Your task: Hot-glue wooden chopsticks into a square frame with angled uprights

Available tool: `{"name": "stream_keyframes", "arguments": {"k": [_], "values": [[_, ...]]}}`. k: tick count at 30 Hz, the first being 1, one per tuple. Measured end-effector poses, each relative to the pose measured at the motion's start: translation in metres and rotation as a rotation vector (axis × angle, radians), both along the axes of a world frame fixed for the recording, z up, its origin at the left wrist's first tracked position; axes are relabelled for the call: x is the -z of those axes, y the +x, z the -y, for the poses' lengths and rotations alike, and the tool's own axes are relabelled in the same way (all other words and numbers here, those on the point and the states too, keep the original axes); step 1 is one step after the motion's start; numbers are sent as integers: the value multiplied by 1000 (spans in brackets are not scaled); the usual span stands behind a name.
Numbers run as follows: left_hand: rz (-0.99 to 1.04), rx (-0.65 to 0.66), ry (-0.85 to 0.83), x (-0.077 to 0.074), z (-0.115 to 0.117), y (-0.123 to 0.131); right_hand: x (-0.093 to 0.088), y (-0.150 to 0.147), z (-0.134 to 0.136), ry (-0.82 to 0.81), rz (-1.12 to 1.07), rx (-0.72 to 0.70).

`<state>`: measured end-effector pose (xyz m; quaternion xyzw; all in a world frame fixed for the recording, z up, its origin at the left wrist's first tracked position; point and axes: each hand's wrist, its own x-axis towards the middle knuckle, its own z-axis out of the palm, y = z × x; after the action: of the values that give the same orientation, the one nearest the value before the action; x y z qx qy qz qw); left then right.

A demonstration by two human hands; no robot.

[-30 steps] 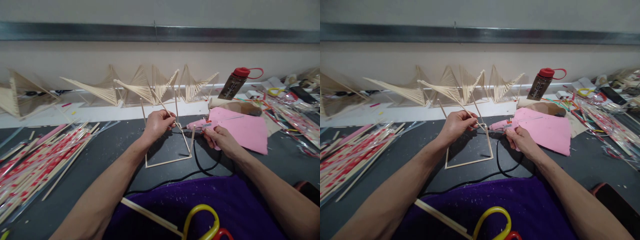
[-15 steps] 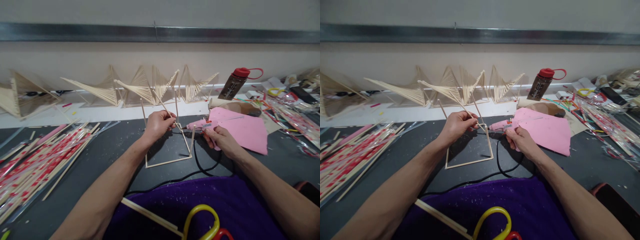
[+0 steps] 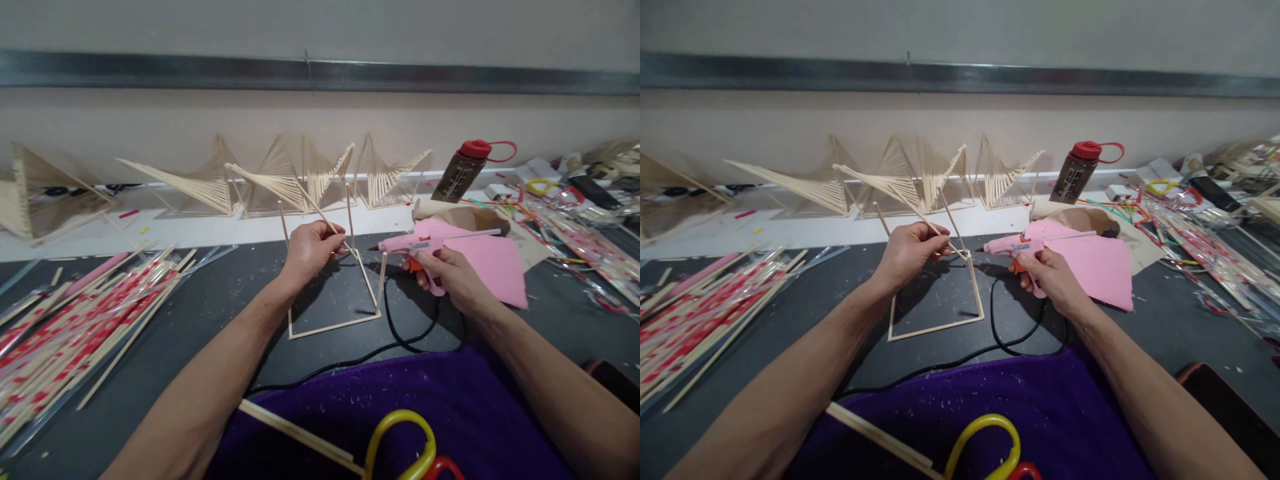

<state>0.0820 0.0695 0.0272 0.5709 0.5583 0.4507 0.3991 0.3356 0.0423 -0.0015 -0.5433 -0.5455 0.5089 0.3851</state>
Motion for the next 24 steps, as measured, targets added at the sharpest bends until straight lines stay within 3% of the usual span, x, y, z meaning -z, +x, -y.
{"name": "stream_keyframes", "arguments": {"k": [4,9,20,24], "values": [[20,-5,11,-2,-1,-1,-19,26,-7,73,-49,208],[1,12,35,-4,0,0,-31,64,-18,107,-46,352],[-23,12,32,-4,-2,-3,-15,67,-31,-45,-306,275],[-5,8,33,-4,-3,-3,-14,73,-30,-9,-364,223]]}}
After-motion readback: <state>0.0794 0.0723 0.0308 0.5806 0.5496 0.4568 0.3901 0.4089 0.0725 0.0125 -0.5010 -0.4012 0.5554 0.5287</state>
